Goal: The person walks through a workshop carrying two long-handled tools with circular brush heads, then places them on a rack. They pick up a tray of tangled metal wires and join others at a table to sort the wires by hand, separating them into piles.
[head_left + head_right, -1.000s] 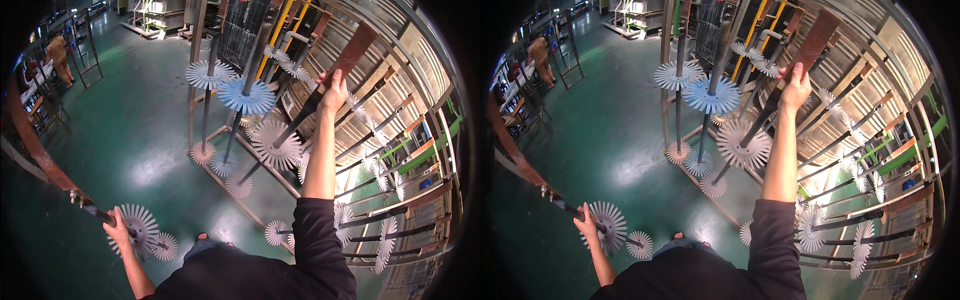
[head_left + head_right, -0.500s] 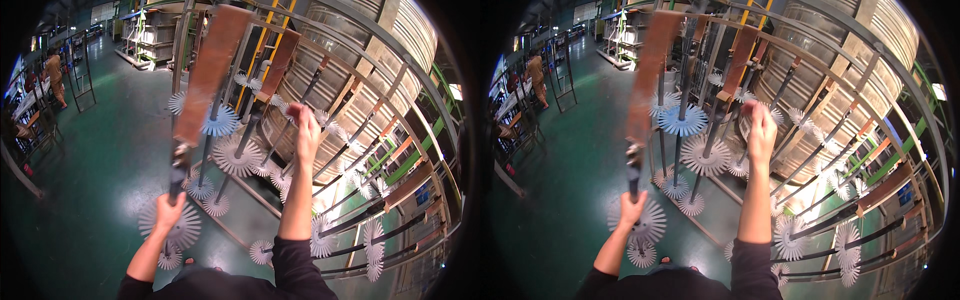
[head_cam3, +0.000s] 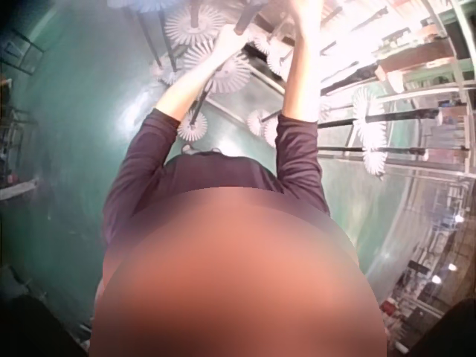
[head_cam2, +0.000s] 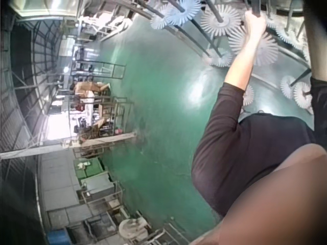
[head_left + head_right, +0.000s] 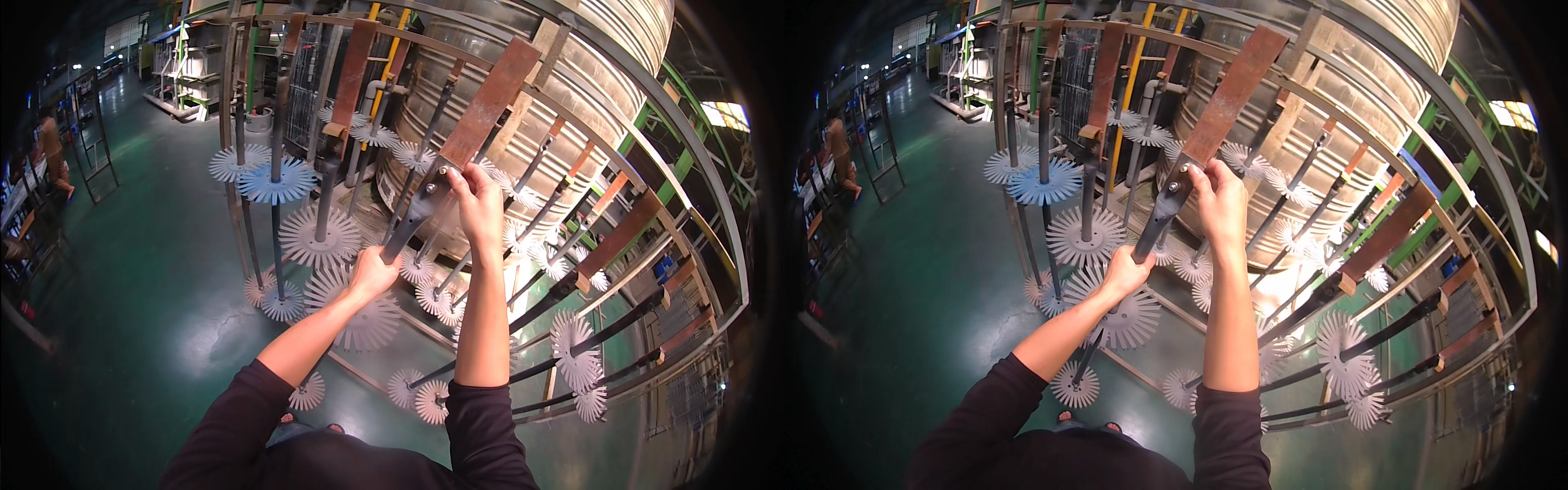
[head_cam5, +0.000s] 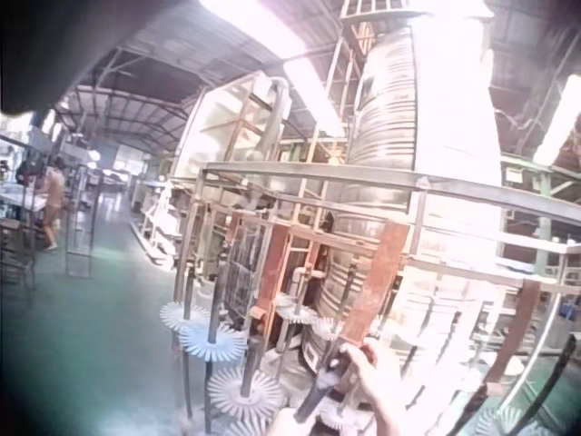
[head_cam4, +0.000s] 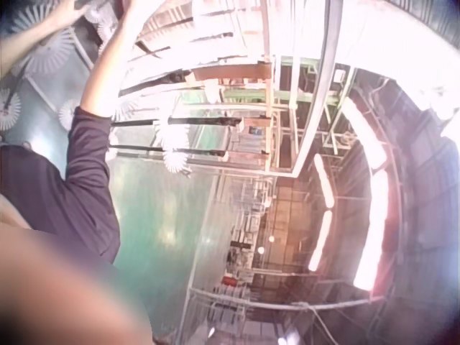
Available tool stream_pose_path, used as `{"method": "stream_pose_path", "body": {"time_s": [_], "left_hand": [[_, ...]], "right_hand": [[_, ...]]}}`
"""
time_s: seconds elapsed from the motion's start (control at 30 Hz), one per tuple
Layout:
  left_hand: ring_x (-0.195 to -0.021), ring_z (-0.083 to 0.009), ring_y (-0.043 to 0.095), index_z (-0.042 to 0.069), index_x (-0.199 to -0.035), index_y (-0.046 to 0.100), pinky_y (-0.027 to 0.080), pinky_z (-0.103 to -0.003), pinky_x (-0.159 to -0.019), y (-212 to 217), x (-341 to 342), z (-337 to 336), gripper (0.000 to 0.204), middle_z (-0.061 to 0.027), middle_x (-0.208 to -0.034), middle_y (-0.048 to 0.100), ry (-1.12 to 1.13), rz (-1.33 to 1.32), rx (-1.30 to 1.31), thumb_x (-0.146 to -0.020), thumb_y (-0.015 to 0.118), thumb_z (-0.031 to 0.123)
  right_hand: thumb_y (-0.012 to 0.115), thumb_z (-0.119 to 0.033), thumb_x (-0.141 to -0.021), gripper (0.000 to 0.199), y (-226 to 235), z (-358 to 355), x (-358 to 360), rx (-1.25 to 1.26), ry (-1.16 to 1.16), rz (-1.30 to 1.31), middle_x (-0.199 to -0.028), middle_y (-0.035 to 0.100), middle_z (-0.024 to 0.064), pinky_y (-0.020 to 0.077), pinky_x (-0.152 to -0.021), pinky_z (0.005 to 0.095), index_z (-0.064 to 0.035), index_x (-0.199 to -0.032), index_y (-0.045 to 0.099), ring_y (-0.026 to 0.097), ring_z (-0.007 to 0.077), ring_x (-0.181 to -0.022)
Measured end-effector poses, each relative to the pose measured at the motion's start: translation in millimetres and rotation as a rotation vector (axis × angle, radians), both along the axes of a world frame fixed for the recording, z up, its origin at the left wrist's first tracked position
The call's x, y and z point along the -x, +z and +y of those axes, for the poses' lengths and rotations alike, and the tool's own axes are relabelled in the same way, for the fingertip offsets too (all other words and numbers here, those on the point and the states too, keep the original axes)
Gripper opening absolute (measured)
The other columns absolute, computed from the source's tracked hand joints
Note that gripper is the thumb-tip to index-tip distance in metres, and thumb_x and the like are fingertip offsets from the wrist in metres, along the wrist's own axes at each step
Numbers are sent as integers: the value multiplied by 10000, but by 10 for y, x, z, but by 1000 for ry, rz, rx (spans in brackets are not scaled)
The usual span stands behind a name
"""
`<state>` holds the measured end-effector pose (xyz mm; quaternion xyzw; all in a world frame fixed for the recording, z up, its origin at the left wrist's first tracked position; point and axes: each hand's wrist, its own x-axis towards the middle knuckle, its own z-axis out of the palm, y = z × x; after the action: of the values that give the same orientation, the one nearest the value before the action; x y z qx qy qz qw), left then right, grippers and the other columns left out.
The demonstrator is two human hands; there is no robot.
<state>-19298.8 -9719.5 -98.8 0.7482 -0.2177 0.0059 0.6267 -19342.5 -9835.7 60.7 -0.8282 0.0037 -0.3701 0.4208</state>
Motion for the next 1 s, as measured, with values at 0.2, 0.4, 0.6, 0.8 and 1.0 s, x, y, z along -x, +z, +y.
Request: {"method": "stream_pose_path", "body": {"time_s": [0.2,0.4,0.6,0.8,1.0], "left_hand": [[-657,-360,633,-45,-674,593,462,-408,-585,-441,30,-240,265,-238,-629,576,27,39,3,-746,608,210],[-487,-242,478,-32,-710,566,415,-374,-532,-723,-6,-357,273,-197,-569,511,61,-15,84,-763,644,224],[-737,-349,608,-22,-848,577,474,-390,-664,-631,-47,-300,290,-205,-742,611,-49,-32,5,-750,654,240],[-986,-316,593,27,-1076,510,467,-384,-832,-905,46,590,350,-178,-1036,607,-126,-182,65,-788,629,186],[-916,-254,632,9,-1014,560,473,-350,-830,-2178,317,2818,215,-142,-967,639,144,288,-188,-833,582,121]], "right_hand": [[621,-150,-862,150,-309,-239,0,-130,126,43,-799,588,-29,443,-643,209,-14,-925,606,521,48,-707],[627,-177,-861,218,-444,-226,-17,-208,193,89,-867,627,-28,436,-655,198,-40,-1030,640,518,41,-713],[656,-203,-844,309,-464,-334,-73,-229,145,124,-859,638,19,465,-683,216,6,-1068,621,566,77,-734],[610,-191,-877,363,-444,-480,-103,-139,59,206,-1002,617,79,479,-779,264,31,-1160,555,592,132,-855],[573,-252,-876,425,-507,838,54,409,-607,-567,-1052,552,220,480,-814,405,75,-1135,488,564,306,-930]]}}
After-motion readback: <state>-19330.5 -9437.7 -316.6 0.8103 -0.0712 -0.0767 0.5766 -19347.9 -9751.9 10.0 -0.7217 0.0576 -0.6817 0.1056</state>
